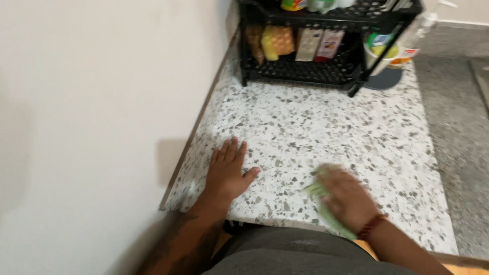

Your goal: The person wipes a speckled kitchen countertop with a green cloth. They move a black spice rack to clean underneath it, then wipe the area around the sink and a dish rack. The person continues wiping the countertop near a kettle and an electric stove.

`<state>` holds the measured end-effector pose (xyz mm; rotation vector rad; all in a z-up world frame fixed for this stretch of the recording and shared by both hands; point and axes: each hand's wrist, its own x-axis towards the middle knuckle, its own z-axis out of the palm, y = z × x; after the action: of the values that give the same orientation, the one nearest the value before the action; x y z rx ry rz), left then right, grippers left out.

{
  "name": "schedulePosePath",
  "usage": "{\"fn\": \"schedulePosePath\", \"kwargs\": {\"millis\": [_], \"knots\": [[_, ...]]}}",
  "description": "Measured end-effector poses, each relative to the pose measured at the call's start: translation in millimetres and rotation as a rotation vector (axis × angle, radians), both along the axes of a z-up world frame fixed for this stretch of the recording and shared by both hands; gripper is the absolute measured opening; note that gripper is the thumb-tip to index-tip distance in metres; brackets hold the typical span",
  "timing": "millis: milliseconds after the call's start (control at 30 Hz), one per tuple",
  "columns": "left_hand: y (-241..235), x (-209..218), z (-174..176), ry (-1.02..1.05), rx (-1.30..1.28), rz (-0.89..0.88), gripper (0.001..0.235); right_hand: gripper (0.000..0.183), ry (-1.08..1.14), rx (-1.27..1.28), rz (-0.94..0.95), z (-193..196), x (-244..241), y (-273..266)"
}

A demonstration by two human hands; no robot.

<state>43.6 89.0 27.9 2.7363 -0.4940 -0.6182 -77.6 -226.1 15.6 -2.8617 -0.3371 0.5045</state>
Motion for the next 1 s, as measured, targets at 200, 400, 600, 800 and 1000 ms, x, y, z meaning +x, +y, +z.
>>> {"fn": "schedulePosePath", "kwargs": {"millis": [200,400,600,800,1000], "knots": [[9.9,-0.6,-1.6,0.021,-0.103,0.036,0.087,0.062,-0.356,0.316,-0.407,-66.7,13.8,-150.8],[7.9,-3.4,13.4,0.055,-0.062,0.006,0.088,0.059,-0.303,0.057,-0.772,-52.4,39.6,-191.7],[6.5,-3.9,6.4,0.004,-0.076,0.028,0.089,0.048,-0.002,0.075,-1.127,46.0,47.7,-90.8],[5.2,-6.6,-14.8,-0.109,-0.123,0.055,0.087,0.059,-0.388,-0.402,-0.841,-91.7,68.0,-215.4],[-31.3,-41.3,12.6,-0.31,-0.084,0.14,0.071,0.065,-0.431,-0.639,-0.577,-123.1,99.3,-269.1]]}}
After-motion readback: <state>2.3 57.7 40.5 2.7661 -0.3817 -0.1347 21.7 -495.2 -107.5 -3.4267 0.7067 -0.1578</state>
